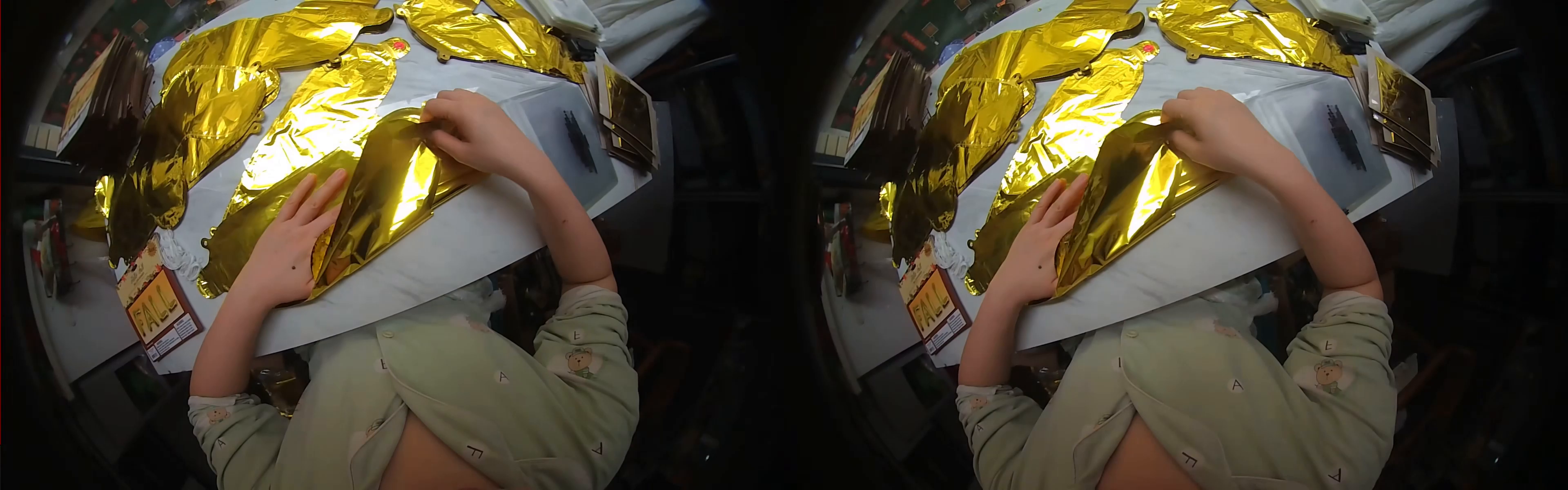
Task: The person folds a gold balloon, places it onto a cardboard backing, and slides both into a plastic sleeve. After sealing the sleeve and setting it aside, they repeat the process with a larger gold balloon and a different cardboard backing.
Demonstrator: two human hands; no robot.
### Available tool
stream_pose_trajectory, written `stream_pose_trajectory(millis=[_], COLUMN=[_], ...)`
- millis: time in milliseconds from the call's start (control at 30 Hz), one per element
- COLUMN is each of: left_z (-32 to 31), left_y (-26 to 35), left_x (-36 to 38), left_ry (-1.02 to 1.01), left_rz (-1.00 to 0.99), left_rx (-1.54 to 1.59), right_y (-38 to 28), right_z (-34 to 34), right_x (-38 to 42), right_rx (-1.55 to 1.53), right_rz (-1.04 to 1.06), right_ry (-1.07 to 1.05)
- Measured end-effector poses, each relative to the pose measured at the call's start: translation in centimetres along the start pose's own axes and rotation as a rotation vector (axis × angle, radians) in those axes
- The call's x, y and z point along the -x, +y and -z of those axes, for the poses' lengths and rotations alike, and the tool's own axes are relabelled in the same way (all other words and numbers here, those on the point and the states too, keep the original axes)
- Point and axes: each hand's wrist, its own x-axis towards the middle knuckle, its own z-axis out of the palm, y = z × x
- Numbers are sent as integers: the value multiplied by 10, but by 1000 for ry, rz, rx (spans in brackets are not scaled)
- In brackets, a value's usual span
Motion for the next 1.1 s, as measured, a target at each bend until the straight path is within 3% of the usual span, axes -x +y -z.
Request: stream_pose_trajectory(millis=[167,233,267,333,433,500,700,967,1033,1100], left_z=[4,10,10,8,5,5,6,8,13,7], left_y=[9,21,18,8,8,8,4,6,11,1], left_x=[-2,-6,-6,-8,-6,-5,-6,-5,-6,-5], left_ry=[52,79,78,79,113,125,90,66,79,113], left_rz=[38,178,178,-83,-80,-86,-108,-99,7,-19], left_rx=[97,375,375,-24,30,24,-36,-66,140,209], right_y=[-11,-13,-13,-14,-21,-23,-29,-25,-25,-24], right_z=[-15,-19,-20,-20,-23,-25,-22,-36,-36,-37], right_x=[3,3,4,4,2,-1,2,6,6,7], right_rx=[37,29,26,24,9,177,18,61,44,41], right_rz=[-24,-50,-71,-95,-99,91,406,384,346,329], right_ry=[131,166,174,180,281,479,186,151,128,123])
